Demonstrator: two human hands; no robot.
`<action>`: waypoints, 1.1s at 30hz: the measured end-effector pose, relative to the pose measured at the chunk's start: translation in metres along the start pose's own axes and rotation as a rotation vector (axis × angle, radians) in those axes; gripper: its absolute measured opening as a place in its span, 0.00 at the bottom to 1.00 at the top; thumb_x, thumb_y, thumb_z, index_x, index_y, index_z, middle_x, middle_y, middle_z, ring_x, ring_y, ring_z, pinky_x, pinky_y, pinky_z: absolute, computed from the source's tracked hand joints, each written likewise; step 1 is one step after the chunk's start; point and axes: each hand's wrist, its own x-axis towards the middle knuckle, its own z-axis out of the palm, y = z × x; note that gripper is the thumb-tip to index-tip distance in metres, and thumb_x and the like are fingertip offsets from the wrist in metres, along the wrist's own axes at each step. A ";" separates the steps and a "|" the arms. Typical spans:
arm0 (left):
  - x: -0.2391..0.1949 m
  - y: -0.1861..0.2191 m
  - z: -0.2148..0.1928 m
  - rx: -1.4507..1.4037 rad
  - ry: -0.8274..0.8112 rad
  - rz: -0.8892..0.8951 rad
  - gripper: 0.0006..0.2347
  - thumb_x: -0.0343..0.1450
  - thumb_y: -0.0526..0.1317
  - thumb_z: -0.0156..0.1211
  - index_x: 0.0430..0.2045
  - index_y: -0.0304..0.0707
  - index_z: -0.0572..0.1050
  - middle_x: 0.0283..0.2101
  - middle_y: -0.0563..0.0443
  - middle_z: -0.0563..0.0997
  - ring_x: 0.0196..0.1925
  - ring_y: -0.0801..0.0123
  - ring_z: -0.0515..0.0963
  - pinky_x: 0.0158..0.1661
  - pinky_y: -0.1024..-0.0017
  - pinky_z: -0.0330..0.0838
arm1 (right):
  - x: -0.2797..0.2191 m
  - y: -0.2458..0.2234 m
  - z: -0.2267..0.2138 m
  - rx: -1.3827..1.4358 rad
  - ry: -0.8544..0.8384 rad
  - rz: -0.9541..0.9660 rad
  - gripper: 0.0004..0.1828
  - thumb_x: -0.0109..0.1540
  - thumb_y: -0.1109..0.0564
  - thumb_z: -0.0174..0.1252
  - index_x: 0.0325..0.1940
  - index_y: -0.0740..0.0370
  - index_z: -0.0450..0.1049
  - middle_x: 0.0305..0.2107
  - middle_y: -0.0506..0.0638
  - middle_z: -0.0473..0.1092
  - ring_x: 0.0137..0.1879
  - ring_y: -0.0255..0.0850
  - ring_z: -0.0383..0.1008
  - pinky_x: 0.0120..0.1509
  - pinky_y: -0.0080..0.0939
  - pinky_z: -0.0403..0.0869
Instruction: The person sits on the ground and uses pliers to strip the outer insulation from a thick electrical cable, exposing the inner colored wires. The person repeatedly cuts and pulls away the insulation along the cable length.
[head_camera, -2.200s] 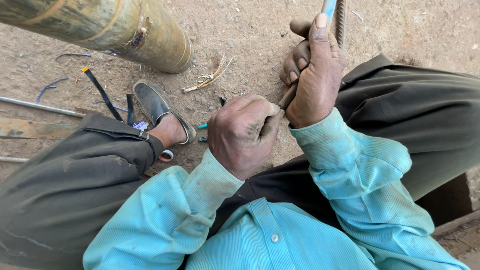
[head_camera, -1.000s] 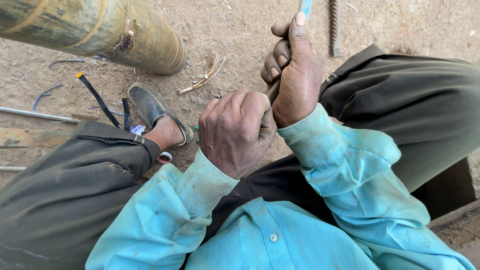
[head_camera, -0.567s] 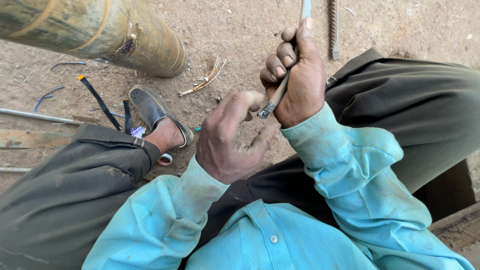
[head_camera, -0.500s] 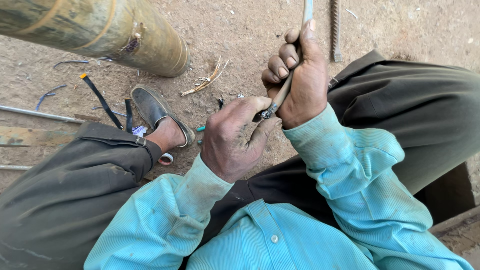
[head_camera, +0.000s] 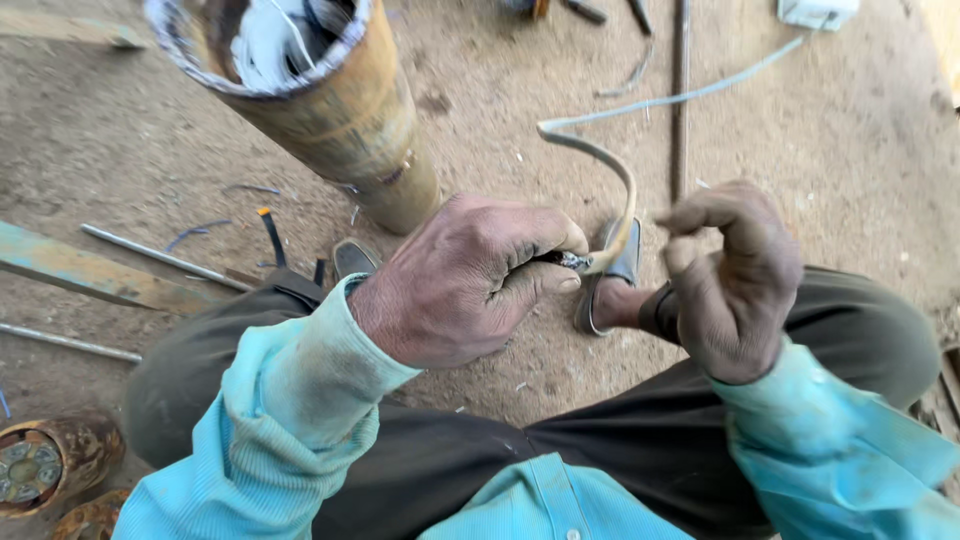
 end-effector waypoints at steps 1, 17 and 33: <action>0.001 0.000 -0.005 -0.038 -0.053 -0.122 0.09 0.71 0.31 0.66 0.42 0.29 0.76 0.29 0.43 0.81 0.29 0.59 0.81 0.32 0.64 0.73 | 0.008 -0.001 -0.006 -0.161 -0.092 -0.224 0.18 0.71 0.54 0.55 0.52 0.76 0.70 0.45 0.65 0.71 0.52 0.54 0.73 0.59 0.52 0.72; -0.007 -0.011 0.001 0.228 0.234 -0.108 0.13 0.73 0.28 0.66 0.52 0.36 0.76 0.50 0.48 0.79 0.50 0.65 0.83 0.50 0.73 0.80 | 0.027 0.018 0.018 0.081 -0.403 0.206 0.15 0.64 0.60 0.60 0.55 0.67 0.78 0.18 0.49 0.75 0.21 0.30 0.77 0.24 0.31 0.74; 0.005 -0.004 0.000 0.514 0.005 -0.081 0.12 0.66 0.33 0.68 0.42 0.35 0.78 0.45 0.48 0.78 0.47 0.57 0.80 0.46 0.61 0.76 | 0.044 0.014 0.017 -0.187 -0.483 0.011 0.16 0.62 0.55 0.63 0.53 0.59 0.79 0.21 0.52 0.75 0.26 0.47 0.77 0.30 0.46 0.74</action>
